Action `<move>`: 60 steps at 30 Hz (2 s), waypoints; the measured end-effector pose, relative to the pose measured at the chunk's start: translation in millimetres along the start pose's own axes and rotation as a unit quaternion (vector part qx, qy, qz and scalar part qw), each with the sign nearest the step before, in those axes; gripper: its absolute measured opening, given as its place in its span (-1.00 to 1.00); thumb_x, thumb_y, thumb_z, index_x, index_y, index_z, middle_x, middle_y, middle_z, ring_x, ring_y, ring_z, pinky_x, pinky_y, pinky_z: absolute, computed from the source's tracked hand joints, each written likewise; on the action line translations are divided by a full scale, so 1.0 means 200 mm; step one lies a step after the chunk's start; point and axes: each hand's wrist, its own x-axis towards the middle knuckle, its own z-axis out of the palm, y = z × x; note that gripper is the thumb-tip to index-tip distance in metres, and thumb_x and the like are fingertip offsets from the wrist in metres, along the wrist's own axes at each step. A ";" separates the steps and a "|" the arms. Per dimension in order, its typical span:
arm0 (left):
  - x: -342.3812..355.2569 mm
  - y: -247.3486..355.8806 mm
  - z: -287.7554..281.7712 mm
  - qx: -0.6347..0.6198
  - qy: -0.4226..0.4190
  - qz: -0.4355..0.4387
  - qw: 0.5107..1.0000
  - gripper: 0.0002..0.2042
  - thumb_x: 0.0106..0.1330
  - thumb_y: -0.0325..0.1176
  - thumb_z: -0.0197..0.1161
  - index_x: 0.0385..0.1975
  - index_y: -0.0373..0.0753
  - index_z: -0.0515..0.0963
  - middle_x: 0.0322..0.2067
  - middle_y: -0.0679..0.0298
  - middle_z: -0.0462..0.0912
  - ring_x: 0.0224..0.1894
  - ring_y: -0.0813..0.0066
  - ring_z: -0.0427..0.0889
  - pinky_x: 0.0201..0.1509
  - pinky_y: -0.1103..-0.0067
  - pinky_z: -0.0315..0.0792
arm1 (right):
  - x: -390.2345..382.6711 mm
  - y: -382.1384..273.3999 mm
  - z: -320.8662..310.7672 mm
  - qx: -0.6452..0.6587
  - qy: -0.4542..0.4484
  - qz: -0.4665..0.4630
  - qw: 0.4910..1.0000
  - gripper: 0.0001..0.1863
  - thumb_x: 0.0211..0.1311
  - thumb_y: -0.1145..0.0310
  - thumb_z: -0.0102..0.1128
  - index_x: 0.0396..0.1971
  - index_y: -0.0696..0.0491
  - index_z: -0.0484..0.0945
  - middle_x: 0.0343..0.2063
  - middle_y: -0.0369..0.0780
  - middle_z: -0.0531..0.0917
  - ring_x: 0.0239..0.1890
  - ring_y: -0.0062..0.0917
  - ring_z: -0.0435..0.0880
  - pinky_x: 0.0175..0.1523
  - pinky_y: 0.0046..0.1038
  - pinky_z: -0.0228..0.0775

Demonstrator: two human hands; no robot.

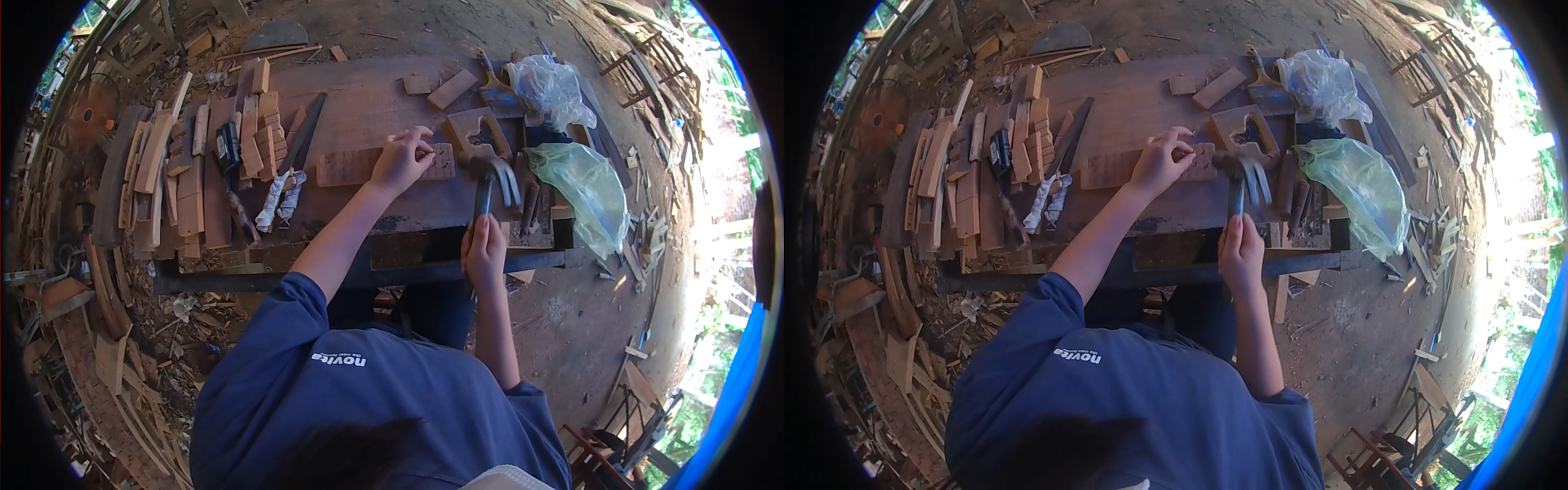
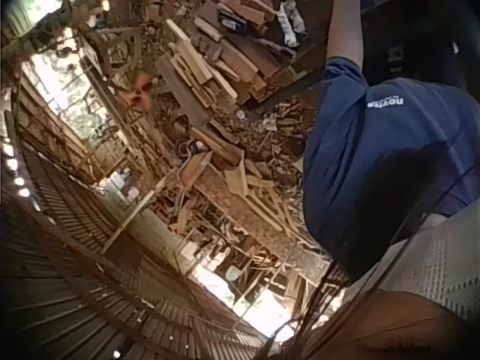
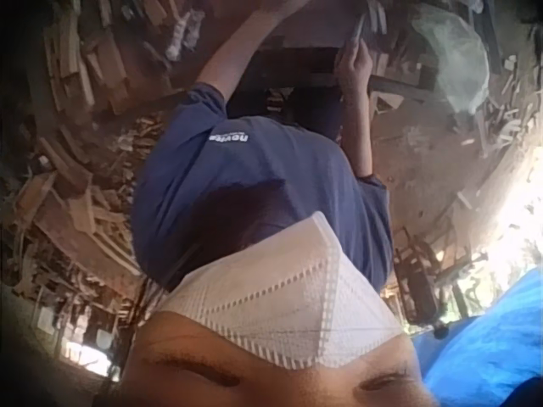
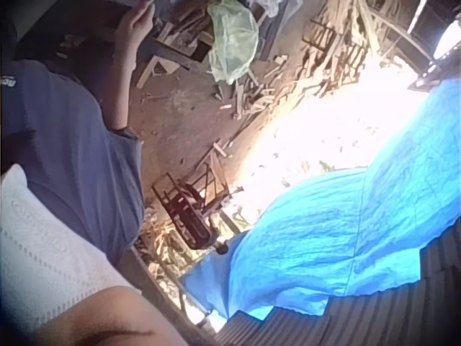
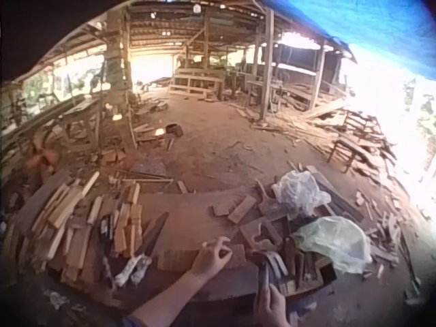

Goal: The person is using a hammer to drive a nail into a piece of wood.

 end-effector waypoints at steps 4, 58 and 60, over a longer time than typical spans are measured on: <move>0.00 0.01 -0.02 -0.024 -0.013 -0.021 0.999 -0.64 0.20 -0.39 0.33 -0.04 -0.16 0.40 -0.39 0.32 0.74 -0.15 0.34 0.66 0.17 0.37 0.27 | 0.16 -0.12 0.08 -0.040 -0.019 -0.025 0.999 -0.59 0.53 0.10 -0.16 -0.47 0.07 0.37 -0.74 -0.37 0.37 -0.79 -0.73 0.33 -0.69 -0.58 0.15; 0.02 -0.15 -0.05 -0.307 0.084 -0.129 0.939 -0.45 0.11 -0.71 -0.17 0.19 -0.24 0.21 -0.02 0.17 0.51 0.07 0.41 0.44 0.23 0.48 0.24 | 0.17 -0.19 0.21 -0.136 -0.028 0.105 0.985 -0.54 0.51 -0.05 -0.20 -0.40 0.05 0.34 -0.73 -0.37 0.31 -0.80 -0.73 0.27 -0.76 -0.63 0.12; 0.02 -0.14 -0.07 -0.307 0.084 -0.129 0.939 -0.47 0.12 -0.71 -0.15 0.17 -0.24 0.24 -0.02 0.18 0.51 0.07 0.42 0.44 0.23 0.48 0.24 | 0.12 -0.15 0.17 -0.088 -0.020 0.085 0.992 -0.55 0.52 -0.03 -0.20 -0.41 0.05 0.35 -0.72 -0.36 0.34 -0.81 -0.72 0.28 -0.75 -0.62 0.12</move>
